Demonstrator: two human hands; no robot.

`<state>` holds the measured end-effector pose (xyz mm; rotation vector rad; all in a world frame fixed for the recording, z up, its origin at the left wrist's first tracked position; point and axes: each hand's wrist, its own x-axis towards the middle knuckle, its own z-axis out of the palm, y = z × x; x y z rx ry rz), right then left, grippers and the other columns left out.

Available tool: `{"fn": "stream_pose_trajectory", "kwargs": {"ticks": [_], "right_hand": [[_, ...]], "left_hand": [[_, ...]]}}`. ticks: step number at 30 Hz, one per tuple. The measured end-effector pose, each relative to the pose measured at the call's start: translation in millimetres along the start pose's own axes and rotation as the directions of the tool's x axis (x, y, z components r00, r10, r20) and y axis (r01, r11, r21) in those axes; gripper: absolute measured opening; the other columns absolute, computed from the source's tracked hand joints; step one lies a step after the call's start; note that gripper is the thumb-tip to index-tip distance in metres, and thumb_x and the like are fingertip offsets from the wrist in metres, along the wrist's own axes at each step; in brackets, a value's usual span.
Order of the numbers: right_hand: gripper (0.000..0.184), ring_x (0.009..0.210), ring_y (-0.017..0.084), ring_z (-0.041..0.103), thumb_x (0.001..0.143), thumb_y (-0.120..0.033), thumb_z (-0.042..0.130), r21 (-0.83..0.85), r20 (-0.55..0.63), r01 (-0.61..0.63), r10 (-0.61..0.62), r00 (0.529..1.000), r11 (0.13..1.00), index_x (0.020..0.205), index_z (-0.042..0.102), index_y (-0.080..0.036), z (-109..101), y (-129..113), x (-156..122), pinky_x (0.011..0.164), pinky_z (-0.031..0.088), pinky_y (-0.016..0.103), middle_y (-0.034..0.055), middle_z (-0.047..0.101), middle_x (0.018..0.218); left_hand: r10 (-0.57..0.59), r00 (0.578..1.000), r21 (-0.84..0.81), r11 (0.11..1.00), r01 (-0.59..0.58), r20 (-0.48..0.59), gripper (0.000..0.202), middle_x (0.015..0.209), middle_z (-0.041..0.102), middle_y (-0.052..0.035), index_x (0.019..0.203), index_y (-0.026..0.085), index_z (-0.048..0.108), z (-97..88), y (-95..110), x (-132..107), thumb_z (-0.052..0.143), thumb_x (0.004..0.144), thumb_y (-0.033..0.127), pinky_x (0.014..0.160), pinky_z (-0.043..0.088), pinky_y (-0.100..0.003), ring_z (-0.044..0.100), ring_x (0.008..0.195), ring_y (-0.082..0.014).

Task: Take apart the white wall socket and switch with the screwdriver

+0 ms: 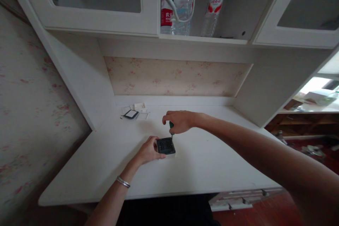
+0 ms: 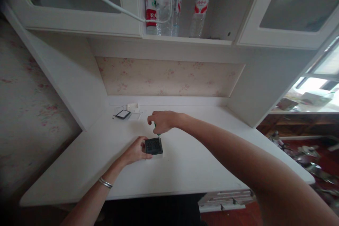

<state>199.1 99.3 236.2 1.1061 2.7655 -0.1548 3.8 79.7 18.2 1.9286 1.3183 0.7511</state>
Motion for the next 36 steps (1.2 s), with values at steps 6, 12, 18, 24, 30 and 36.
{"fn": "stream_pose_trajectory", "kwargs": {"ticks": [6,12,18,24,30,36], "right_hand": [[0.033,0.094,0.023,0.062,0.080,-0.022,0.051,-0.015,-0.048,0.005,-0.006,0.999,1.000,0.112,0.060,-0.018,2,2,-3,0.073,0.046,0.030,0.0118,0.062,0.114],[0.035,0.093,0.029,0.063,0.084,-0.041,0.050,-0.071,-0.048,-0.129,0.125,0.991,0.989,0.109,0.061,-0.018,1,2,-6,0.069,0.046,0.035,0.0133,0.065,0.105],[0.047,0.088,0.021,0.064,0.072,-0.024,0.061,-0.001,0.014,0.050,-0.050,0.999,0.999,0.118,0.055,-0.022,0,8,-9,0.066,0.046,0.028,0.0107,0.057,0.123],[0.034,0.094,0.029,0.063,0.089,-0.037,0.044,-0.094,-0.048,-0.121,0.117,0.992,0.988,0.111,0.060,-0.018,2,6,-9,0.072,0.046,0.036,0.0143,0.065,0.107],[0.045,0.089,0.025,0.063,0.073,-0.030,0.062,-0.039,-0.029,-0.027,0.026,0.999,0.999,0.117,0.057,-0.022,-1,7,-13,0.064,0.045,0.030,0.0107,0.059,0.119],[0.033,0.091,0.022,0.061,0.073,-0.015,0.055,-0.021,0.003,0.083,-0.083,0.997,0.996,0.105,0.064,-0.018,-3,5,-12,0.070,0.044,0.028,0.0105,0.064,0.106]], "left_hand": [[0.065,0.998,0.053,0.997,-0.064,-0.015,0.085,0.125,0.052,-0.0103,0.125,0.018,0.050,-2.5,2,-1,0.086,0.051,0.041,0.092,0.047,-0.033,0.057,0.105,-0.0247],[0.100,0.994,0.102,0.989,-0.104,0.042,0.074,0.119,0.053,-0.0069,0.119,0.021,0.056,-10.6,15,-2,0.084,0.053,0.040,0.090,0.047,-0.031,0.058,0.100,-0.0226],[0.100,0.990,0.159,0.981,-0.114,0.096,0.070,0.114,0.054,-0.0044,0.115,0.023,0.058,-15.6,21,1,0.083,0.053,0.043,0.082,0.048,-0.028,0.060,0.093,-0.0207],[0.066,0.993,0.272,0.958,-0.091,0.099,0.071,0.108,0.057,-0.0041,0.108,0.021,0.058,-19.0,27,6,0.083,0.048,0.050,0.074,0.047,-0.029,0.061,0.088,-0.0233],[0.062,0.994,0.329,0.940,-0.089,0.090,0.069,0.108,0.058,-0.0049,0.104,0.021,0.060,-21.2,33,7,0.081,0.046,0.053,0.071,0.046,-0.029,0.061,0.087,-0.0246],[0.045,0.995,0.342,0.937,-0.071,0.085,0.070,0.106,0.059,-0.0068,0.101,0.019,0.060,-19.6,31,11,0.082,0.043,0.053,0.070,0.046,-0.031,0.061,0.085,-0.0254]]}}
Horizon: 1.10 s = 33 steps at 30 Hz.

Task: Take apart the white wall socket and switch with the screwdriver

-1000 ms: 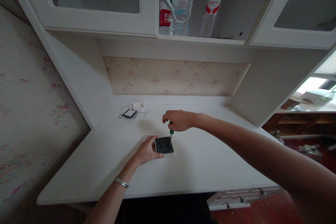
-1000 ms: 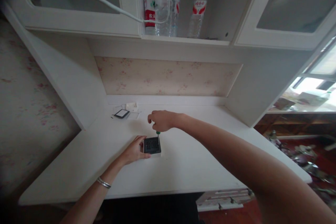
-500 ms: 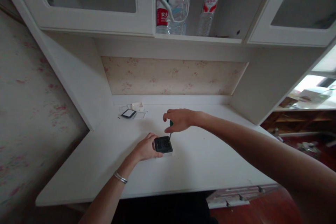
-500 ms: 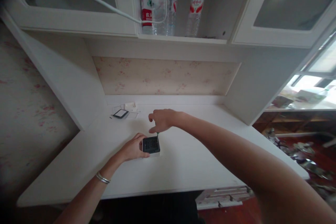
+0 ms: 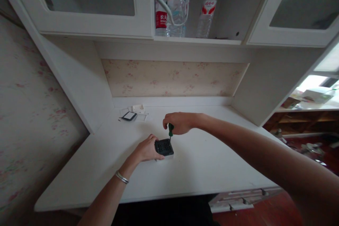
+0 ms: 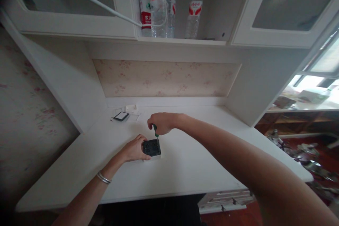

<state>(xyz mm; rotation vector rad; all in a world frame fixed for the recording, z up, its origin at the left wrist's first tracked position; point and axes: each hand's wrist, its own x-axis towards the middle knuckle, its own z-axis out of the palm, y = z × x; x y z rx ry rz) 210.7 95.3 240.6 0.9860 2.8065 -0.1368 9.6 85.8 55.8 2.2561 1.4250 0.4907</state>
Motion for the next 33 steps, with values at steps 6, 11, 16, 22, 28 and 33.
{"fn": "stream_pose_trajectory", "kwargs": {"ticks": [6,11,16,22,28,33], "right_hand": [[0.031,0.086,0.022,0.060,0.066,-0.009,0.055,-0.030,-0.006,-0.019,0.018,1.000,0.999,0.092,0.068,-0.022,-8,-1,-5,0.063,0.041,0.027,0.0066,0.067,0.095],[0.035,0.086,0.018,0.060,0.063,-0.002,0.050,0.054,-0.259,-0.005,0.019,0.966,0.999,0.088,0.067,-0.019,-12,18,-18,0.073,0.042,0.026,0.0056,0.067,0.096],[0.039,0.083,0.016,0.059,0.059,0.001,0.047,0.194,-0.397,-0.036,0.112,0.911,0.980,0.086,0.068,-0.018,7,42,-36,0.075,0.042,0.024,0.0038,0.068,0.090],[0.036,0.079,0.015,0.060,0.063,-0.007,0.057,0.591,-0.402,-0.214,0.513,0.758,0.778,0.094,0.069,-0.021,66,63,-62,0.072,0.043,0.025,0.0009,0.068,0.092],[0.039,0.078,0.020,0.061,0.065,-0.022,0.064,0.818,-0.297,-0.285,0.792,0.534,0.499,0.104,0.069,-0.018,163,72,-74,0.072,0.045,0.032,0.0039,0.070,0.088],[0.036,0.087,0.022,0.063,0.072,-0.029,0.061,0.802,-0.287,-0.297,0.771,0.569,0.518,0.106,0.067,-0.019,219,47,-62,0.078,0.046,0.033,0.0068,0.069,0.098]], "left_hand": [[0.035,0.999,-0.003,0.999,-0.035,-0.030,0.069,0.102,0.059,-0.0074,0.099,0.018,0.061,0.9,-2,4,0.083,0.042,0.049,0.077,0.046,-0.033,0.058,0.092,-0.0272],[0.088,0.990,0.042,0.996,-0.084,-0.110,0.066,0.101,0.058,-0.0072,0.097,0.017,0.061,0.8,-2,3,0.084,0.042,0.044,0.085,0.044,-0.034,0.055,0.097,-0.0270],[0.057,0.986,-0.011,0.998,-0.060,-0.158,0.070,0.103,0.061,-0.0085,0.103,0.014,0.061,1.7,-4,6,0.082,0.044,0.046,0.087,0.043,-0.032,0.056,0.098,-0.0262],[-0.017,0.987,-0.186,0.982,-0.013,-0.161,0.072,0.099,0.067,-0.0075,0.109,0.016,0.062,-0.5,-3,7,0.082,0.047,0.045,0.073,0.047,-0.028,0.062,0.087,-0.0242],[-0.078,0.982,-0.337,0.941,0.016,-0.171,0.066,0.093,0.069,-0.0042,0.112,0.016,0.061,-6.0,-10,7,0.081,0.052,0.035,0.069,0.048,-0.027,0.063,0.079,-0.0205],[-0.147,0.972,-0.520,0.854,0.030,-0.184,0.073,0.102,0.068,-0.0087,0.116,0.014,0.059,-2.2,-22,11,0.083,0.050,0.031,0.080,0.050,-0.030,0.064,0.092,-0.0239]]}}
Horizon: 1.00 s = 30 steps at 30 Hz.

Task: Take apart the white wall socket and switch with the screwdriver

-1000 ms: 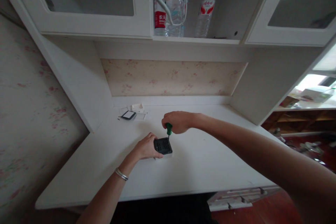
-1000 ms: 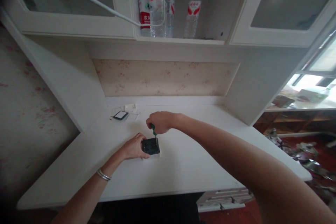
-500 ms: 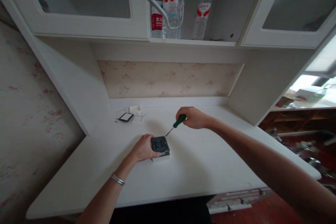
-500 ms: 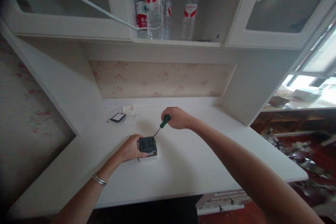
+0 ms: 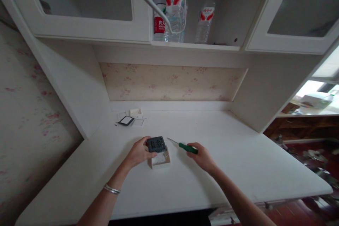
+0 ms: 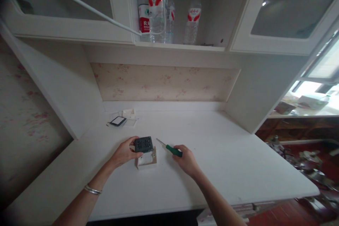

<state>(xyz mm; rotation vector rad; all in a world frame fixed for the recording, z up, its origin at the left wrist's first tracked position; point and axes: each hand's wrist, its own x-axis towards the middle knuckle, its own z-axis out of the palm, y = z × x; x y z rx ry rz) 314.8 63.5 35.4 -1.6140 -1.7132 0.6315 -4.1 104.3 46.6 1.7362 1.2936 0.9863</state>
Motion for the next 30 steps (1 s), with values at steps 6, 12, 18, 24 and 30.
{"fn": "stream_pose_trajectory", "kwargs": {"ticks": [6,12,18,24,30], "right_hand": [[0.041,0.099,0.020,0.061,0.073,-0.020,0.058,-0.103,0.196,0.156,-0.133,0.972,0.982,0.113,0.065,-0.022,21,-18,-23,0.088,0.044,0.029,0.0070,0.064,0.114],[0.031,0.100,0.021,0.061,0.086,-0.037,0.051,0.007,0.063,0.158,-0.158,0.985,0.987,0.107,0.066,-0.020,21,-24,-14,0.089,0.046,0.033,0.0099,0.064,0.111],[0.031,0.084,0.020,0.066,0.082,-0.040,0.055,0.422,-0.011,-0.085,0.099,0.995,0.903,0.103,0.063,-0.019,40,-40,35,0.080,0.051,0.034,0.0077,0.069,0.096],[0.042,0.086,0.019,0.067,0.073,-0.032,0.063,0.683,0.308,-0.372,0.215,0.927,0.629,0.111,0.064,-0.014,66,-77,69,0.082,0.051,0.032,0.0080,0.071,0.093],[0.036,0.091,0.022,0.067,0.068,-0.032,0.066,0.754,0.270,-0.274,0.099,0.958,0.597,0.100,0.070,-0.014,80,-85,74,0.085,0.050,0.035,0.0076,0.073,0.090]], "left_hand": [[-0.074,0.997,-0.190,0.979,0.071,-0.010,0.079,0.110,0.065,-0.0131,0.126,0.012,0.051,3.3,-1,5,0.082,0.055,0.027,0.079,0.052,-0.031,0.063,0.099,-0.0255],[-0.146,0.986,-0.390,0.906,0.166,0.082,0.086,0.107,0.066,-0.0131,0.133,0.011,0.044,14.0,8,8,0.082,0.057,0.024,0.075,0.053,-0.032,0.066,0.089,-0.0230],[-0.147,0.986,-0.438,0.883,0.166,0.078,0.089,0.109,0.066,-0.0148,0.134,0.009,0.043,23.6,8,18,0.083,0.056,0.021,0.074,0.053,-0.030,0.065,0.091,-0.0225],[-0.173,0.984,-0.459,0.872,0.172,0.040,0.092,0.108,0.068,-0.0130,0.138,0.009,0.041,24.5,3,23,0.082,0.057,0.020,0.069,0.054,-0.026,0.066,0.088,-0.0213],[-0.187,0.982,-0.498,0.855,0.147,-0.030,0.090,0.117,0.067,-0.0114,0.138,0.009,0.044,21.5,-9,26,0.082,0.057,0.022,0.086,0.054,-0.033,0.065,0.101,-0.0248]]}}
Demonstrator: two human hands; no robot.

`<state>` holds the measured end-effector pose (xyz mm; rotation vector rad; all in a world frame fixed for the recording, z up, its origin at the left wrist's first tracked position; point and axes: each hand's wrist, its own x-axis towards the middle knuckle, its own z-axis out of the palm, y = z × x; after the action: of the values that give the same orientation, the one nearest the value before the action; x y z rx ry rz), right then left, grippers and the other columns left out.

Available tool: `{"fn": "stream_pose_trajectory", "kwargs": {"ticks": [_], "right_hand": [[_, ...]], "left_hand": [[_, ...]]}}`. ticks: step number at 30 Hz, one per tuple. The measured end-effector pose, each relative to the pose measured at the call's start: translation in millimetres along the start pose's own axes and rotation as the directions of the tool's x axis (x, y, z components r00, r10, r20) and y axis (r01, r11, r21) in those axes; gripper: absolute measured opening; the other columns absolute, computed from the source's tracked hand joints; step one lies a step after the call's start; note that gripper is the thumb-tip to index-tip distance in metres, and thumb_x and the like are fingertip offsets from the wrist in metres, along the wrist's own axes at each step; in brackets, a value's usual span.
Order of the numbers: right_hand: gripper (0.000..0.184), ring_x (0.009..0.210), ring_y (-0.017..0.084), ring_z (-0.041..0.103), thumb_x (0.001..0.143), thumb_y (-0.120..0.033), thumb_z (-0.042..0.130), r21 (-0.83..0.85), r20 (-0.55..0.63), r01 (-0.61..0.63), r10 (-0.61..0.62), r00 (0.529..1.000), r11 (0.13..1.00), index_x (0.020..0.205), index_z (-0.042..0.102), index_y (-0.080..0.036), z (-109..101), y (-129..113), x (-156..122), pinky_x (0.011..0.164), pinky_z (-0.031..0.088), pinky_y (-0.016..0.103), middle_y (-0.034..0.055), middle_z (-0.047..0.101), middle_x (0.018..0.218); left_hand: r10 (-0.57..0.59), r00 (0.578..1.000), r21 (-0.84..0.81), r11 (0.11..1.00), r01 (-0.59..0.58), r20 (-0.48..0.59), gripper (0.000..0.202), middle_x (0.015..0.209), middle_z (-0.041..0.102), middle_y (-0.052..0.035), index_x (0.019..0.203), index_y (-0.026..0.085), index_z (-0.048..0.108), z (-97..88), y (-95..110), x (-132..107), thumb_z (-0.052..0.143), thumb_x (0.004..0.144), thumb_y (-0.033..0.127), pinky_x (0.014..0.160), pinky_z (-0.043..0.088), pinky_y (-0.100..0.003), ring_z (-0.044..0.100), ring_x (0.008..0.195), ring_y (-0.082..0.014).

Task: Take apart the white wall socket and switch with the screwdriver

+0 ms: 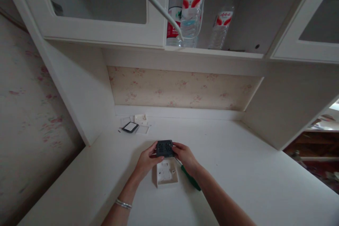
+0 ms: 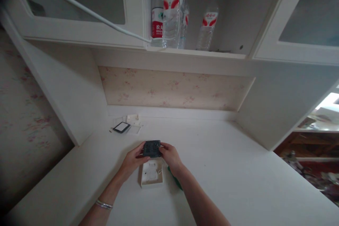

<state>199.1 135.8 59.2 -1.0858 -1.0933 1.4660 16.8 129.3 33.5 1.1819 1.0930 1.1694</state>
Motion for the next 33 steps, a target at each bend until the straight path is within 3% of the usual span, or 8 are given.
{"fn": "stream_pose_trajectory", "kwargs": {"ticks": [3,8,18,24,29,33], "right_hand": [[0.043,0.091,0.023,0.067,0.067,-0.035,0.069,-0.012,-0.029,0.042,-0.043,0.999,0.999,0.105,0.069,-0.015,1,7,6,0.084,0.051,0.037,0.0079,0.073,0.092],[0.043,0.085,0.023,0.068,0.067,-0.037,0.068,-0.096,-0.083,0.082,-0.090,0.992,0.992,0.104,0.067,-0.016,2,21,18,0.080,0.052,0.038,0.0074,0.074,0.091],[0.038,0.094,0.023,0.067,0.070,-0.031,0.062,-0.212,-0.118,0.160,-0.188,0.975,0.964,0.106,0.064,-0.019,7,33,23,0.085,0.051,0.038,0.0092,0.072,0.104],[0.043,0.094,0.021,0.066,0.072,-0.029,0.059,-0.232,-0.043,0.197,-0.212,0.976,0.953,0.115,0.061,-0.023,9,31,19,0.083,0.053,0.037,0.0045,0.070,0.109],[0.032,0.083,0.022,0.069,0.073,-0.032,0.061,-0.391,-0.055,0.138,-0.173,0.983,0.910,0.101,0.070,-0.020,13,33,16,0.077,0.054,0.036,0.0048,0.074,0.093],[0.028,0.081,0.022,0.068,0.075,-0.033,0.060,-0.474,-0.070,0.159,-0.217,0.974,0.866,0.096,0.073,-0.021,15,29,15,0.076,0.053,0.035,0.0047,0.075,0.091]], "left_hand": [[-0.001,1.000,-0.060,0.998,0.002,0.007,0.087,0.119,0.067,-0.0105,0.139,0.011,0.043,-1.9,-3,2,0.080,0.062,0.024,0.094,0.051,-0.038,0.065,0.105,-0.0256],[0.056,0.998,-0.114,0.992,-0.060,-0.039,0.066,0.127,0.061,-0.0099,0.129,0.014,0.056,-7.5,-11,6,0.077,0.068,0.029,0.104,0.042,-0.043,0.061,0.113,-0.0264],[0.028,0.996,-0.062,0.998,-0.033,-0.081,0.053,0.109,0.071,-0.0122,0.116,0.012,0.066,-12.8,-16,8,0.077,0.067,0.030,0.093,0.051,-0.040,0.068,0.100,-0.0271],[0.040,0.988,-0.023,0.999,-0.044,-0.149,0.047,0.109,0.071,-0.0129,0.109,0.012,0.070,-12.6,-10,5,0.076,0.067,0.031,0.096,0.048,-0.041,0.066,0.103,-0.0283],[0.024,0.980,-0.127,0.991,-0.050,-0.198,0.044,0.114,0.069,-0.0122,0.107,0.013,0.071,-13.7,-12,6,0.076,0.067,0.032,0.097,0.047,-0.038,0.063,0.108,-0.0272],[-0.007,0.979,-0.167,0.986,-0.027,-0.204,0.042,0.110,0.071,-0.0125,0.103,0.012,0.072,-14.7,-18,8,0.078,0.066,0.032,0.094,0.048,-0.037,0.064,0.105,-0.0263]]}}
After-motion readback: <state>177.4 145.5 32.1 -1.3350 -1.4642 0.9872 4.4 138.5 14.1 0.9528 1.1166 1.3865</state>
